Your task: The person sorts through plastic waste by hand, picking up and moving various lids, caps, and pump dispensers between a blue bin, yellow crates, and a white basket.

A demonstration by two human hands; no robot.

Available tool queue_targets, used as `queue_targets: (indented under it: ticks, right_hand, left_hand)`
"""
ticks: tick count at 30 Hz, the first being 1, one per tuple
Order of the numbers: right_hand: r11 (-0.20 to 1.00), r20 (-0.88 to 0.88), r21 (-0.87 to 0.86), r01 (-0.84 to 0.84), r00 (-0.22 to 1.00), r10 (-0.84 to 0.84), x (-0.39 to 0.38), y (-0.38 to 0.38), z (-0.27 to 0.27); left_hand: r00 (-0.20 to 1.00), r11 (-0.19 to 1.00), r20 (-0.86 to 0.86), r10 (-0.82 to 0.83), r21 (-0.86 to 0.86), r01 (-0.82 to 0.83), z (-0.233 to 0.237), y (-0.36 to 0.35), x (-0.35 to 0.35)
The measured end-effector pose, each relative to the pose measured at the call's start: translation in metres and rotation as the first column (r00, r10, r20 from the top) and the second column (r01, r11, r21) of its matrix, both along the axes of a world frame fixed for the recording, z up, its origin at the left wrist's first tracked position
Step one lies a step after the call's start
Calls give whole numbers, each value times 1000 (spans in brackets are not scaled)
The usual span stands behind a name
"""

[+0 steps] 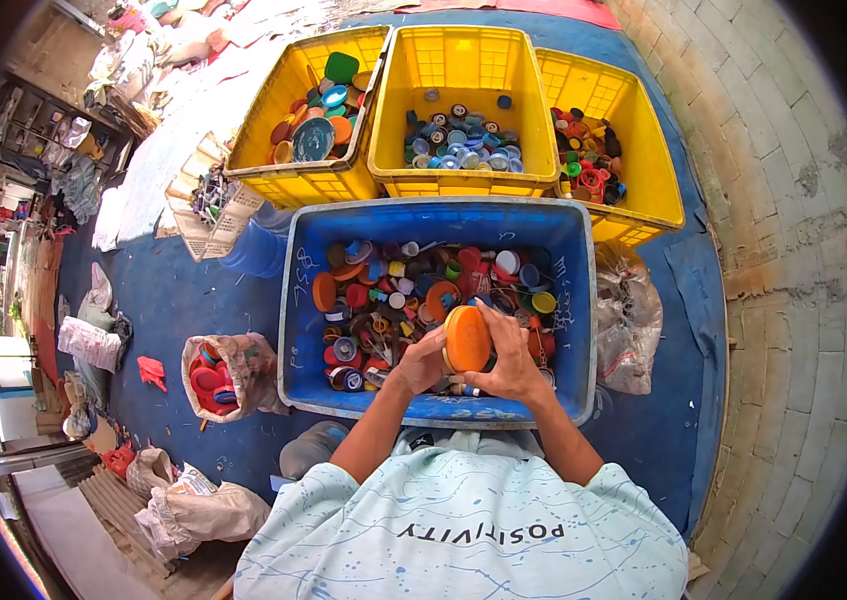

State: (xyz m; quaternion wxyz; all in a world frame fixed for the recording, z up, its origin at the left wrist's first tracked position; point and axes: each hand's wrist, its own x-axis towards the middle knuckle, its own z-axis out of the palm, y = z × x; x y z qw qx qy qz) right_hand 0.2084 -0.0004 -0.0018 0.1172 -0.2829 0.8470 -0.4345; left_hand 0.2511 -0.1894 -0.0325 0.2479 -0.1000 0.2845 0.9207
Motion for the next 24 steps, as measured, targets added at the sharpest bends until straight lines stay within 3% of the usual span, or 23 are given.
queue_targets:
  ticks: [2,6,9,12,18,23,24]
  right_hand:
    - [993,32,-113,17,999,-14,2,-1,-3]
    - [899,296,-427,92,954,43,2,2,-3]
    - [599,590,-729,332,749,303,5,12,-17]
    - [425,698,-713,558,625,350,9,19,-32]
    - [499,735,-678,540,497,461,11,-6,-32]
    - [596,778,-627,502,368,509,30,-59,-6]
    - [634,820,-572,521,371,435,37,-74,1]
  left_hand:
    - [998,998,32,52,30,-53,-2,-1,5]
    - [997,993,0,77,92,-77,-1,-7,13]
    - [990,980,22,138,138,-140,9,-7,20]
    - [970,961,42,239,133,-242,24,-10,31]
    - [812,814,86,577,18,-580,37,-20,85]
    - [648,672,179,740,-163,-722,43,-46,132]
    - [613,640,187,768,-185,-746,40,-54,141]
